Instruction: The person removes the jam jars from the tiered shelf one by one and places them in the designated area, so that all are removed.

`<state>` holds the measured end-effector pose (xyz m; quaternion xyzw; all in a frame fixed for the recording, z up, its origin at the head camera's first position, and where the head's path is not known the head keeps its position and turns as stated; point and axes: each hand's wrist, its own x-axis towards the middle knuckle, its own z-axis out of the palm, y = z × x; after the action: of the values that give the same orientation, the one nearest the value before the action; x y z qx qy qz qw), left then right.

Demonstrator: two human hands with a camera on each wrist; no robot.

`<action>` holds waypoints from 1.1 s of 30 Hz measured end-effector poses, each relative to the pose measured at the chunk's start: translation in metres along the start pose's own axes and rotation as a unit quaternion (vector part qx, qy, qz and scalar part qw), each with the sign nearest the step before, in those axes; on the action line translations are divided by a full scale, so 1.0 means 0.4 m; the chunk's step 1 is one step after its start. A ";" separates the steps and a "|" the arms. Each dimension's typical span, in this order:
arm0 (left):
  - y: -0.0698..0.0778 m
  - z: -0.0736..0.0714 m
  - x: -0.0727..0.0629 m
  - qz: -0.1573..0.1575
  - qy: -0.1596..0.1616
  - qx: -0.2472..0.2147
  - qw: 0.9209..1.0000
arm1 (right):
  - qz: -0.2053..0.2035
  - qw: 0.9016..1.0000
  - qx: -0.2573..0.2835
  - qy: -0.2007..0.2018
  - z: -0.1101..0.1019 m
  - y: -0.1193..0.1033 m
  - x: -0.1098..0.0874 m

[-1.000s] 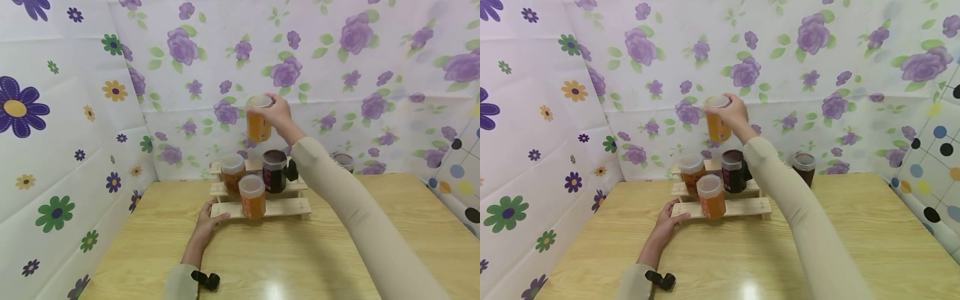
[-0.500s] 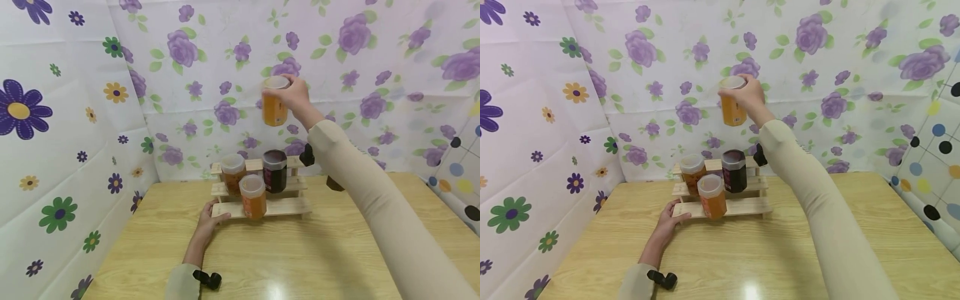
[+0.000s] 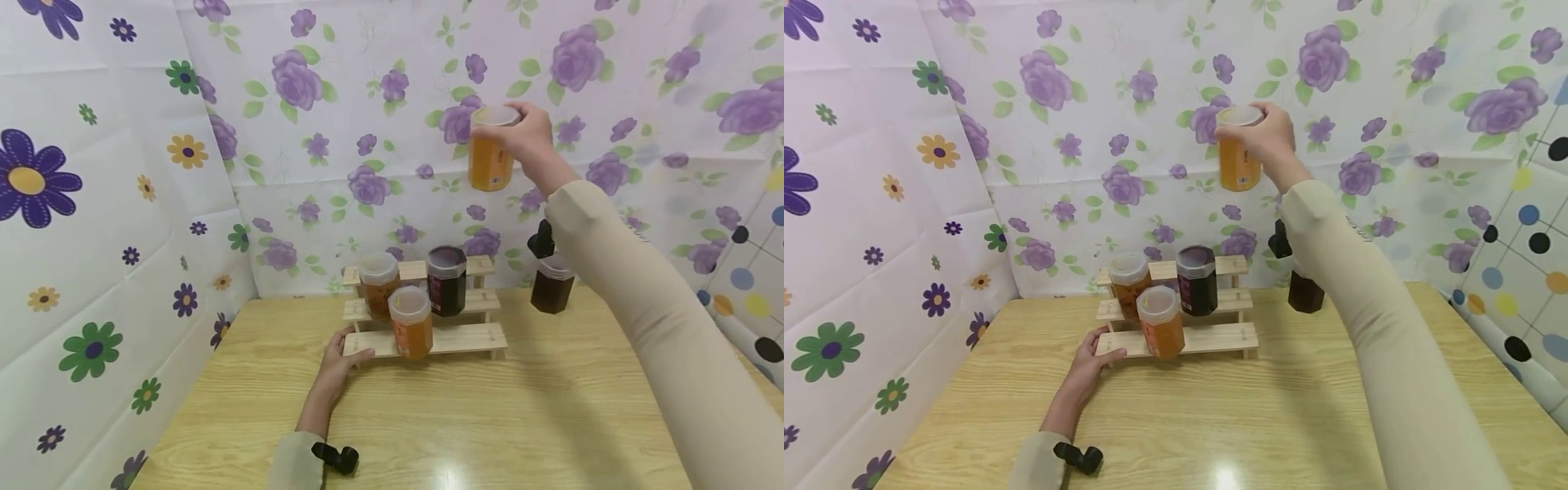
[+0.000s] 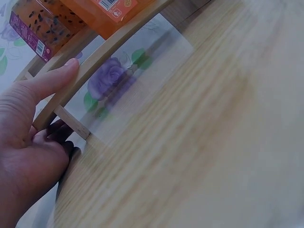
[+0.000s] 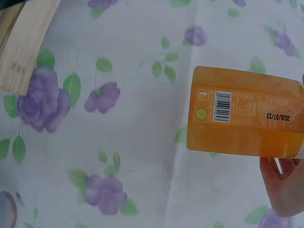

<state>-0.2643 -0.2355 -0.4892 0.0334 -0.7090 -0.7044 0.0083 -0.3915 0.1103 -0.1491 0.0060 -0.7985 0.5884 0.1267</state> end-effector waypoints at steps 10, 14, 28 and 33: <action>-0.006 -0.004 0.007 0.005 -0.006 0.003 1.000 | 0.017 0.999 -0.032 0.011 -0.120 0.021 0.022; -0.003 -0.002 0.008 0.007 -0.009 0.005 1.000 | 0.019 0.999 -0.046 0.011 -0.168 0.029 0.020; -0.006 0.011 0.009 0.009 -0.008 0.020 1.000 | 0.072 0.995 -0.048 0.057 -0.316 0.140 0.021; -0.003 0.015 0.008 0.002 -0.008 0.029 1.000 | 0.084 0.992 -0.053 0.075 -0.358 0.192 0.022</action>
<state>-0.2678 -0.2297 -0.4904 0.0268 -0.7294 -0.6836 0.0027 -0.3841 0.2698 -0.1798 -0.1118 -0.8144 0.5530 0.1361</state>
